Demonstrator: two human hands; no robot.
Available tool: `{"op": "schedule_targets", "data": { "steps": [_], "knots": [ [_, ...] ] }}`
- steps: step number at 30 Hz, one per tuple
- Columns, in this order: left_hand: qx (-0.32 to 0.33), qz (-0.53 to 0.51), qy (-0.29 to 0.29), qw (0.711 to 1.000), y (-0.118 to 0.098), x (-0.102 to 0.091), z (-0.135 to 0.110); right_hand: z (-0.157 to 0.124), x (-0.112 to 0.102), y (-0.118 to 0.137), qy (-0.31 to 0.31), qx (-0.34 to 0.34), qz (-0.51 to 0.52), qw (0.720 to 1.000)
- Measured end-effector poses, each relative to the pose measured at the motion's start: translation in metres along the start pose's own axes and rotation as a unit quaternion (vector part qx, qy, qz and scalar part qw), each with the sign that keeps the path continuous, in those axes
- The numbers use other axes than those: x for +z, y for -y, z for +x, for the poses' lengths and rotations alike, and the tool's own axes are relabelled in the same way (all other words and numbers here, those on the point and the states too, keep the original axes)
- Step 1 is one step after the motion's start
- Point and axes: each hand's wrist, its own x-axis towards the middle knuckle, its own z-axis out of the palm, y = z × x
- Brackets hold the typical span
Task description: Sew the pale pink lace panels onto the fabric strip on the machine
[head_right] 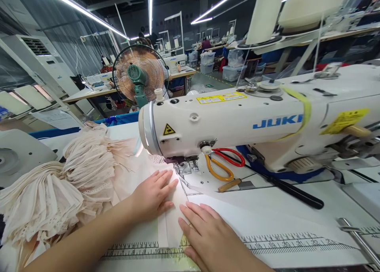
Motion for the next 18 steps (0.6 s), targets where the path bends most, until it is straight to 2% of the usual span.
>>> {"op": "schedule_targets", "data": {
  "steps": [6, 11, 14, 18],
  "knots": [
    [0.028, 0.014, -0.047, 0.998, -0.011, 0.008, -0.006, -0.001, 0.003, -0.004, 0.03, -0.073, -0.023, 0.997],
    [0.118, 0.018, -0.075, 0.99, -0.031, 0.011, -0.016, -0.001, 0.0, -0.006, 0.064, -0.107, -0.047, 0.991],
    [0.105, 0.006, -0.064, 0.992, -0.037, 0.008, -0.023, -0.001, -0.003, -0.005, 0.077, -0.117, -0.055, 0.989],
    [0.109, 0.013, -0.063, 0.992, -0.032, 0.008, -0.026, -0.001, -0.002, -0.005, 0.088, -0.121, -0.052, 0.987]
  ]
}}
